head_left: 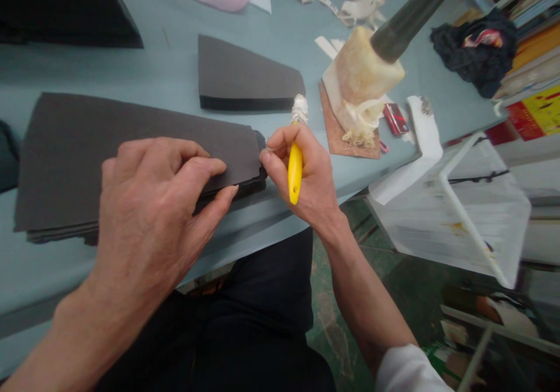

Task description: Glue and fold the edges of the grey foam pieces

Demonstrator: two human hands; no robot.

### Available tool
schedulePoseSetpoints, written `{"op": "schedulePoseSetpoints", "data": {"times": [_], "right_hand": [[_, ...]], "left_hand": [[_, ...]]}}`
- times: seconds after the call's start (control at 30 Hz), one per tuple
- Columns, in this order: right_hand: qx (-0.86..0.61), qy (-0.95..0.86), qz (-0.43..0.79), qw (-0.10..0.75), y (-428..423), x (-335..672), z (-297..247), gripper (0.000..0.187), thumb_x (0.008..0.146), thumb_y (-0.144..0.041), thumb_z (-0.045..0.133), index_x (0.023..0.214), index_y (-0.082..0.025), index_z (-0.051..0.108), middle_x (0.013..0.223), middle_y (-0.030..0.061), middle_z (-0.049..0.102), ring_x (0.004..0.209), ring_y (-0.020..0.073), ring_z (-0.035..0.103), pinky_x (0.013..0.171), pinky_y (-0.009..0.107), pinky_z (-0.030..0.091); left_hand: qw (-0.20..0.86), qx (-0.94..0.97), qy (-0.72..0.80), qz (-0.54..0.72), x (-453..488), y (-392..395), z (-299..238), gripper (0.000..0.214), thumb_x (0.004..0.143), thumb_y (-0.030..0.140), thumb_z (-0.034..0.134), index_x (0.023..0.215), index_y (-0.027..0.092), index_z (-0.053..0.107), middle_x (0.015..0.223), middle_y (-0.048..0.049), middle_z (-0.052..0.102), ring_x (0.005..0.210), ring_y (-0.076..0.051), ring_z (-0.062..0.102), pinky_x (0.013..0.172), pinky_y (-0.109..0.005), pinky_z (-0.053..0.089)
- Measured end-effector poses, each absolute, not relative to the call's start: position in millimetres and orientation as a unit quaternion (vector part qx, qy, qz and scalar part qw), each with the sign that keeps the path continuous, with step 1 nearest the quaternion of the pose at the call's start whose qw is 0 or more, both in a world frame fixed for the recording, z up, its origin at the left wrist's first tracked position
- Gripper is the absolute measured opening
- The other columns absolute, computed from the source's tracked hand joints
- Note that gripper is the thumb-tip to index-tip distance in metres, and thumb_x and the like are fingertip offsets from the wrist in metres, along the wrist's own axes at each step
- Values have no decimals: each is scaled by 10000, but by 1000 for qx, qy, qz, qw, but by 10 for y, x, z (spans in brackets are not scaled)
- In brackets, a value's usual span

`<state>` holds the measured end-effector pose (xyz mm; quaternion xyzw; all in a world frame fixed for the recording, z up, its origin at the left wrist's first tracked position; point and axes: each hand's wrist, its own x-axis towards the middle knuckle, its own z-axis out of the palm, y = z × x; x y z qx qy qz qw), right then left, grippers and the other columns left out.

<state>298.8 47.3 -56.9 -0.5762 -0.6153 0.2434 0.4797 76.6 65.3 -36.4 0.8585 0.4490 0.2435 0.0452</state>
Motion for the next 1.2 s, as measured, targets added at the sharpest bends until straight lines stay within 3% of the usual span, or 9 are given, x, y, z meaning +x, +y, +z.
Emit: {"op": "schedulePoseSetpoints", "data": {"times": [0.27,0.57,0.77,1.03,1.2], "right_hand": [[-556,-604,248,513,409,2983,-594,116,961,-276,689,1045,-249,615,883,-32,704,718,112,643,687,274,516],[-573,-566,245,540,420,2981,-614,102,963,-292,678,1008,-255,594,899,-30,705,725,111,636,693,284,513],[-595,-538,267,534,444,2992,-613,200,924,-361,750,999,-251,600,899,-41,720,719,112,643,708,296,512],[-604,-530,283,523,489,2947,-621,259,915,-398,782,1059,-265,613,907,-41,722,748,138,676,717,315,511],[-584,-521,305,542,504,2944,-658,388,920,-550,819,1069,-270,595,864,-52,689,727,129,644,698,300,502]], "left_hand": [[53,862,441,243,749,654,-337,260,1077,492,514,1149,316,692,1219,-104,740,1176,-419,641,927,-596,489],[51,883,382,268,819,744,-248,264,1066,498,565,1226,313,665,1268,-90,726,1182,-395,646,988,-570,520],[70,896,359,251,816,941,-292,363,977,514,654,1276,309,661,1398,-92,694,1286,-439,636,1062,-606,502],[76,902,355,234,801,962,-309,298,1013,518,560,1224,355,692,1293,-62,734,1220,-405,668,996,-596,518],[70,908,348,224,815,967,-298,270,1013,478,590,1220,339,696,1275,-75,731,1216,-422,667,978,-622,525]]}}
